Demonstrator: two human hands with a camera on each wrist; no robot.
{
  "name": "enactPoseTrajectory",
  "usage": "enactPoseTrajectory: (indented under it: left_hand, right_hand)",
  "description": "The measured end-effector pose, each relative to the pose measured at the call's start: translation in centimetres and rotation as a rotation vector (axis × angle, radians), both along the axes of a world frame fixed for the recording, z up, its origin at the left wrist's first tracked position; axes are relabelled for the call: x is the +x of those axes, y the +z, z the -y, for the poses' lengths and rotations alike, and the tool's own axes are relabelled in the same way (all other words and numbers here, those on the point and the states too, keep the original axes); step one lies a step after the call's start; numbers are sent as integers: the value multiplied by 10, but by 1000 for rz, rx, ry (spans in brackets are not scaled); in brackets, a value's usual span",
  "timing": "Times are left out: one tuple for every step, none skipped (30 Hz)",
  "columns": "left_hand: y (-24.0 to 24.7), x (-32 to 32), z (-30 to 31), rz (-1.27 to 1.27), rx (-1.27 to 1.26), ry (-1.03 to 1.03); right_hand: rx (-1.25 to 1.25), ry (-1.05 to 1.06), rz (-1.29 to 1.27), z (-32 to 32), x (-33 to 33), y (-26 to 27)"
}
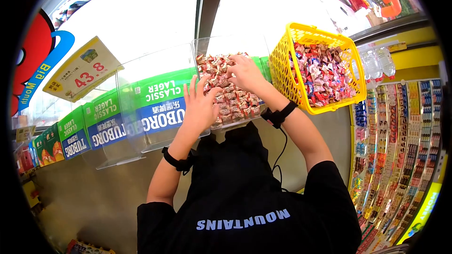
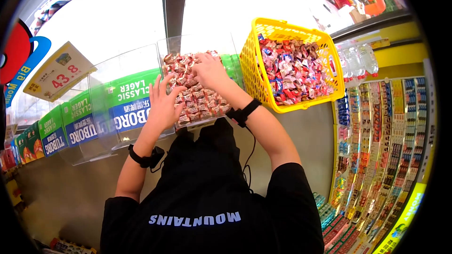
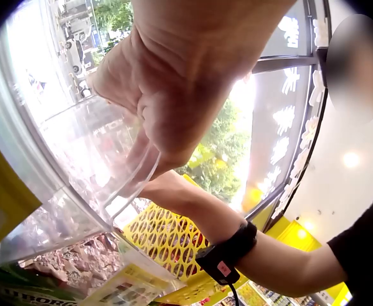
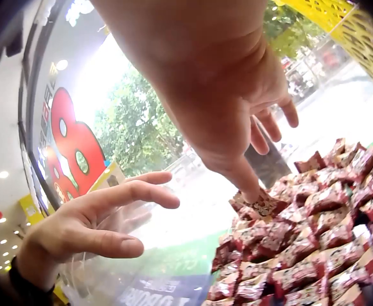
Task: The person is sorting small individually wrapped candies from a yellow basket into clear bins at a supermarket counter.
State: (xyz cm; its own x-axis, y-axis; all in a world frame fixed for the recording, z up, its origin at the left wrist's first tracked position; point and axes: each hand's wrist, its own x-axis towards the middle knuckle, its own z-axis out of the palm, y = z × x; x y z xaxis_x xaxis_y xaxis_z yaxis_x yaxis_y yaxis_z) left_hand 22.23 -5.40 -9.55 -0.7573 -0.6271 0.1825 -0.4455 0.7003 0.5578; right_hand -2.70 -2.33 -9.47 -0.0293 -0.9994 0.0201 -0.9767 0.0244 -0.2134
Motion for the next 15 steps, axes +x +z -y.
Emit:
enactPoseTrajectory:
  left_hand:
    - [1,0,-1,1,6,1]
    - [2,0,0,2,8,3]
    - [3,1,0,2,11,0]
    - [3,0,0,1,13,-4]
    - [2,0,0,-10,8,-3]
    - [0,0,1,-20,2,-3]
    - [-1,0,1,-29,-5,-5]
    - [-1,0,2,-29,-7,-8]
    - [0,0,2,-28,-7,-10]
    - [0,1,2,-26,-7,-10]
    - [-1,1,2,-31,-5,-14]
    - [-1,1,2,-36,-4,-17]
    - [-1,2,3,-41,-4,-16]
    - [-1,2,4,-38,-5,-14]
    - [-1,2,3,-36,-7,-13]
  right_hand:
    - [-78,16,6,-6,-7,1]
    - [-82,-2,-18,-9,-11,-2]
    - [-87,-23,-41,-13,-16,-6]
    - [-92,-47,-66,-17,-19,-11]
    - [-112,-45,-72,-20,-22,-17]
    - [-133,-46,-77,-21,-22,-22]
    - [-155,-48,-82,-22,-22,-27]
    - [-176,-45,-68,-21,-21,-33]
    - [-196,-40,-54,-19,-19,-39]
    - [-215,-33,-39,-17,-16,-44]
    - [-211,-19,-69,-15,-14,-50]
    - [-161,-7,-59,-16,-10,-46]
    - [-112,8,-48,-18,-5,-41]
    - [-66,25,-38,-17,-1,-37]
    - [3,13,-32,-18,2,-30]
